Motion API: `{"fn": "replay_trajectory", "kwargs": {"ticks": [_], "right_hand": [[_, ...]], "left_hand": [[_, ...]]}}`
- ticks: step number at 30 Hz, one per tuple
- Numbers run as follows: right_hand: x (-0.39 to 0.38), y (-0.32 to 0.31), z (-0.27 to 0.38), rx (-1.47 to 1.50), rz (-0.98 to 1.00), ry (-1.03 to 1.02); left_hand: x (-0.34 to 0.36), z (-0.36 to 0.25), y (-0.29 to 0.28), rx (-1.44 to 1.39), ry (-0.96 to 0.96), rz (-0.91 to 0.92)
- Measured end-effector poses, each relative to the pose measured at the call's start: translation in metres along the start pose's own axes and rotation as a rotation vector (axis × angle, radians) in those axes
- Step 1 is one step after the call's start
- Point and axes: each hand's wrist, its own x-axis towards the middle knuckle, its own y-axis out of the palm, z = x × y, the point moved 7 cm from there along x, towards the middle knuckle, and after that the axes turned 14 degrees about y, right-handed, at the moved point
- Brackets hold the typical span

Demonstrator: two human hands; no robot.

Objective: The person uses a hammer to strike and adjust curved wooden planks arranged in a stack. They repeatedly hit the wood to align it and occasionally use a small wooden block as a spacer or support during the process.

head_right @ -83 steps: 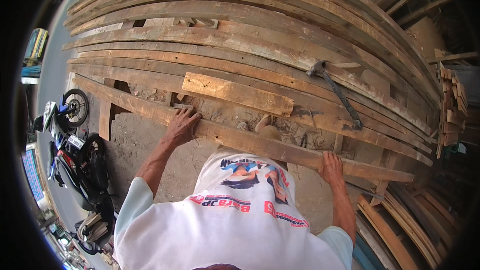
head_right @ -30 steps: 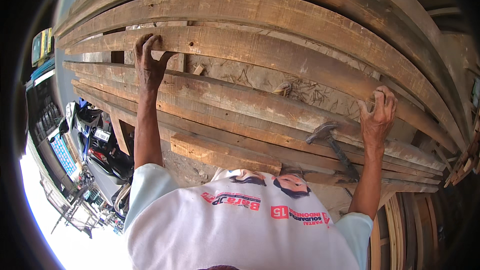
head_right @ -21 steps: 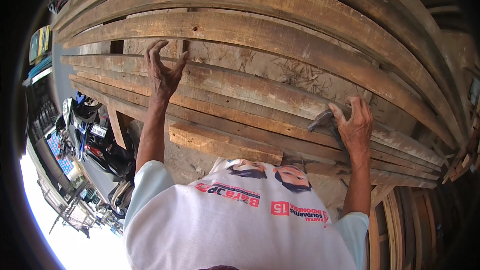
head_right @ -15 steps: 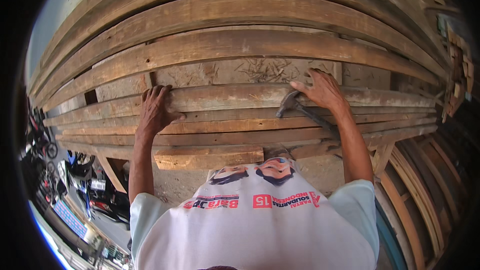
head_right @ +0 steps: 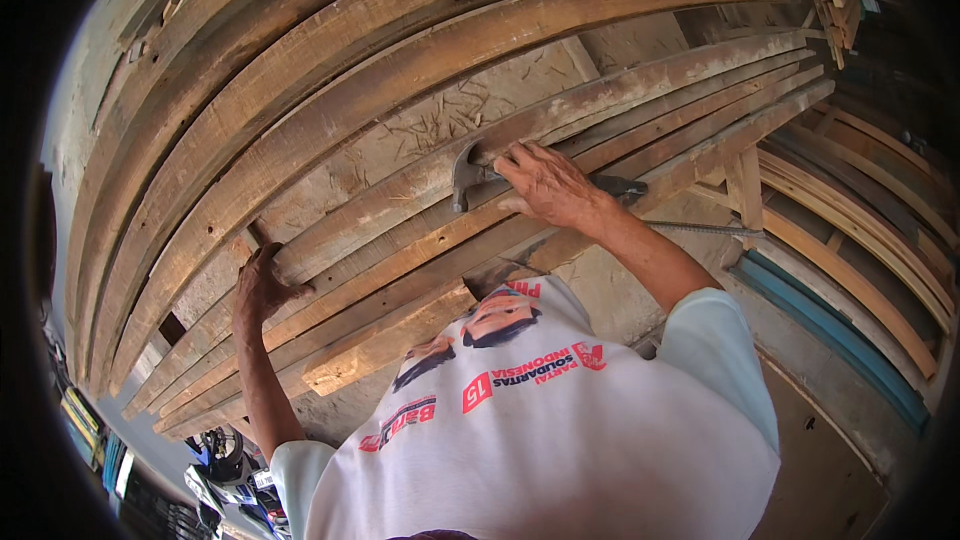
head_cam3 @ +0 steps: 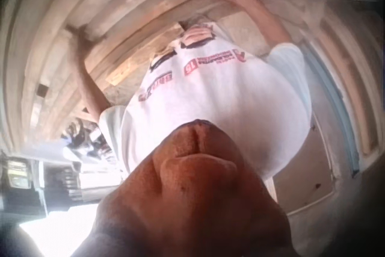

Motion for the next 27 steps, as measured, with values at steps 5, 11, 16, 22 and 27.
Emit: {"fn": "replay_trajectory", "kwargs": {"ticks": [5, 11, 16, 22, 27], "right_hand": [[-0.013, 0.006, -0.004, -0.044, -0.091, -0.032], [-0.006, -0.001, -0.026, -0.161, -0.073, 0.095], [-0.015, 0.016, -0.033, -0.053, 0.108, -0.035], [-0.024, -0.002, -0.013, 0.074, 0.114, -0.062], [0.055, -0.057, -0.074, -0.074, -0.072, 0.043]], "left_hand": [[0.008, -0.017, -0.001, 0.006, 0.014, -0.004], [0.009, -0.014, 0.002, -0.006, 0.041, -0.04], [0.017, -0.007, 0.004, -0.055, 0.033, -0.044], [0.031, -0.012, 0.004, 0.073, 0.124, -0.037], [0.047, 0.001, 0.003, -0.17, -0.09, 0.224]]}}
